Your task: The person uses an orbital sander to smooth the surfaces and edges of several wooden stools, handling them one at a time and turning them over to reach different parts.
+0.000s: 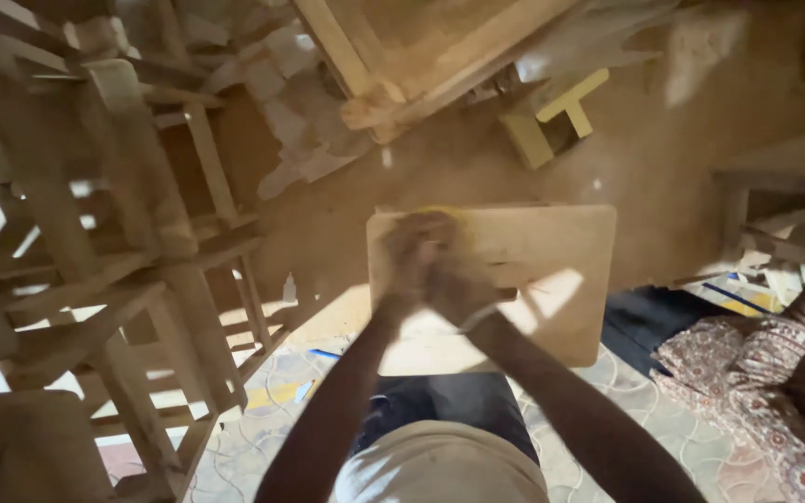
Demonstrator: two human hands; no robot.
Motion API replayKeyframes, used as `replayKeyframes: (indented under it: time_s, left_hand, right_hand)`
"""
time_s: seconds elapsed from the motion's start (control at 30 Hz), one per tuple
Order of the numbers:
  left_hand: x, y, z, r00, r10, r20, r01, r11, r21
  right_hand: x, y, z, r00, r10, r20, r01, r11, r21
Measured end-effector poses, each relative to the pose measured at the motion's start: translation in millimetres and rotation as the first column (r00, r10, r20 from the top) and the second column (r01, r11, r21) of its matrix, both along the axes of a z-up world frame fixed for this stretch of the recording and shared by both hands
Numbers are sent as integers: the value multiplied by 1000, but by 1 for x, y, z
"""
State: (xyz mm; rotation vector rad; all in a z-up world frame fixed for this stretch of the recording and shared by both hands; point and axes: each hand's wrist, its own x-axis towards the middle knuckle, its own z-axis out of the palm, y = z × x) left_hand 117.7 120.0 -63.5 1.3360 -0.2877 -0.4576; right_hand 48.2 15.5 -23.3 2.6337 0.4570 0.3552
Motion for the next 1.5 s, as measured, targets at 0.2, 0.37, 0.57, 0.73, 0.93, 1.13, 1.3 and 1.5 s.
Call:
replayKeyframes:
  time_s: [0.2, 0.37, 0.57, 0.73, 0.93, 1.13, 1.3, 1.5]
  left_hand:
    - [5, 55, 18, 970, 221, 104, -218, 975, -45]
    - [-23, -41, 6, 997, 82, -5, -81, 969, -235]
    - [-55, -136, 22, 967, -52, 249, 60, 998, -22]
    - [-69, -164, 21, 963, -13, 269, 52, 989, -139]
    - [-45, -90, 25, 989, 89, 117, -68, 982, -176]
    - [-25, 6, 11, 935, 279, 217, -291, 956, 26]
    - [-12, 49, 9, 949, 313, 43, -309, 947, -87]
    - [-26, -83, -20, 966, 38, 255, -44, 999, 16]
  right_hand:
    - [36, 53, 54, 899, -138, -416, 429, 465, 774]
    - [-15, -22, 36, 766, -327, -553, 635, 519, 572]
    - [-55, -114, 61, 720, -452, -526, 684, 590, 430]
    - [-60, -137, 77, 546, -518, -658, 833, 255, 491]
    - [-34, -72, 56, 808, -368, -460, 588, 457, 668]
    - [5, 8, 54, 961, -133, -244, 270, 653, 708]
    - [33, 40, 68, 955, -94, -283, 268, 685, 678]
    - [-20, -87, 56, 930, -315, -190, 368, 803, 469]
